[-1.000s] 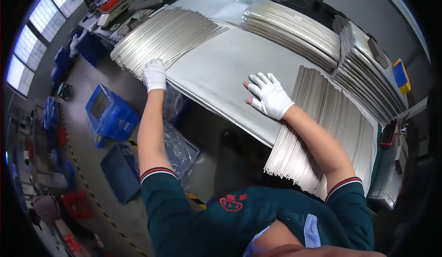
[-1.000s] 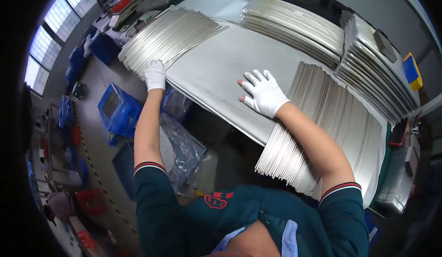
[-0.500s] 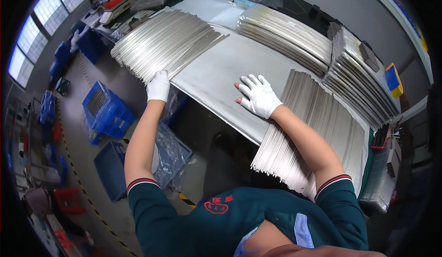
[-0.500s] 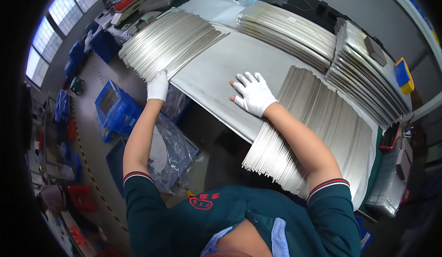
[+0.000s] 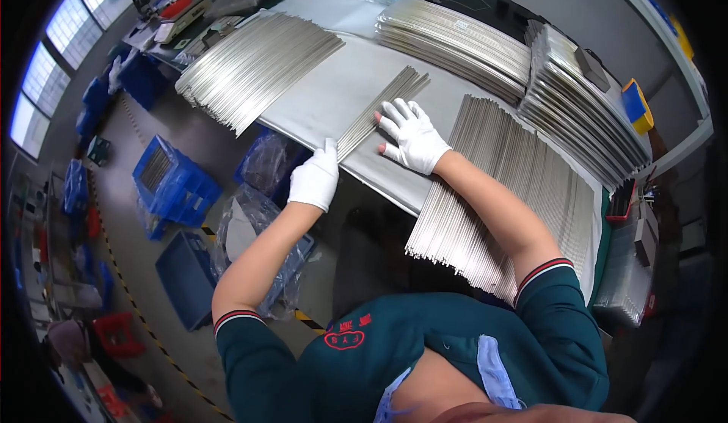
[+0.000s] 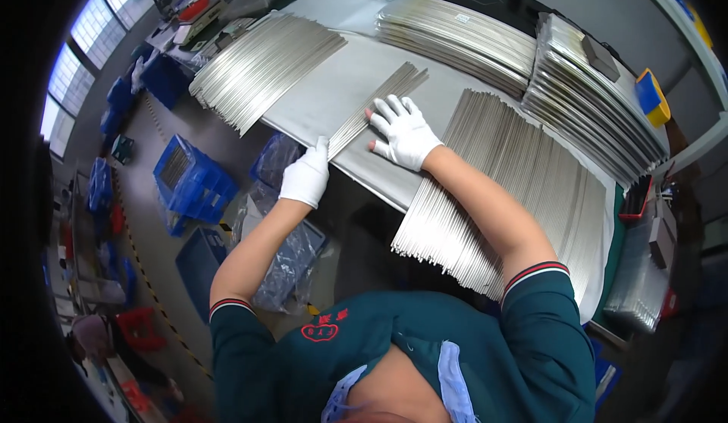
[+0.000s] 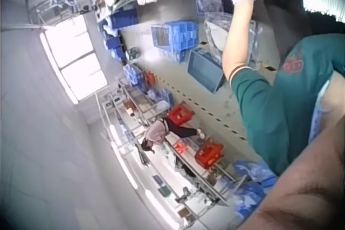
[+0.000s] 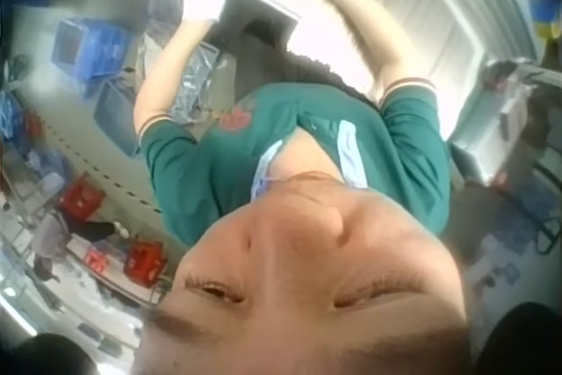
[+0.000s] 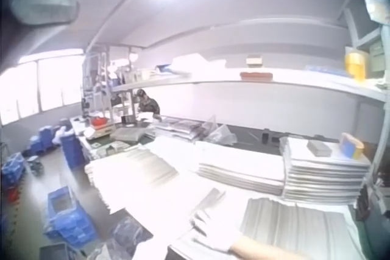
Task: The person is counting, grouping, and packaging thin metal rods into plastic sleeves and securing them with tape.
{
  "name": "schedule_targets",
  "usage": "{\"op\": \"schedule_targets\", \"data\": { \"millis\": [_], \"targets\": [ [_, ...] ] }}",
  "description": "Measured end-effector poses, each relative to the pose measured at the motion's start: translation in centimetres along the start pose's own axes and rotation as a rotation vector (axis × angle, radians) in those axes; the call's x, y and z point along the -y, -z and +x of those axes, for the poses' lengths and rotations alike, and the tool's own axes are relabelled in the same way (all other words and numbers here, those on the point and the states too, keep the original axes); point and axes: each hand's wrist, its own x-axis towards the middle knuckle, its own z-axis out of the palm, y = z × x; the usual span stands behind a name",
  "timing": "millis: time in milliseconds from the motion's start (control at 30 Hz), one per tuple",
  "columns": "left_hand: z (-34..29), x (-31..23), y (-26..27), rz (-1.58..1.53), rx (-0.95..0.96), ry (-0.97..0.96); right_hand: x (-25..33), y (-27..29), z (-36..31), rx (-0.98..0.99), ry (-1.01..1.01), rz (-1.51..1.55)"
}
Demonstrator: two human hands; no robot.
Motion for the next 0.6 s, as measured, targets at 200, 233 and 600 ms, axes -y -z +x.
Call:
{"op": "schedule_targets", "data": {
  "millis": [200, 233, 600],
  "targets": [
    [-2.2, -3.1, 2.8, -0.115, 0.23, -0.008, -0.6, -0.6, 0.2, 0.035, 0.171, 0.162],
    [-2.6, -2.5, 3.5, -0.187, 0.256, -0.027, -0.9, -0.9, 0.2, 0.058, 0.188, 0.209],
    [-7.1, 1.7, -2.3, -1.586, -0.381, 0.466, -0.5, -3.6, 5.4, 0.09, 0.221, 0.129]
  ]
}}
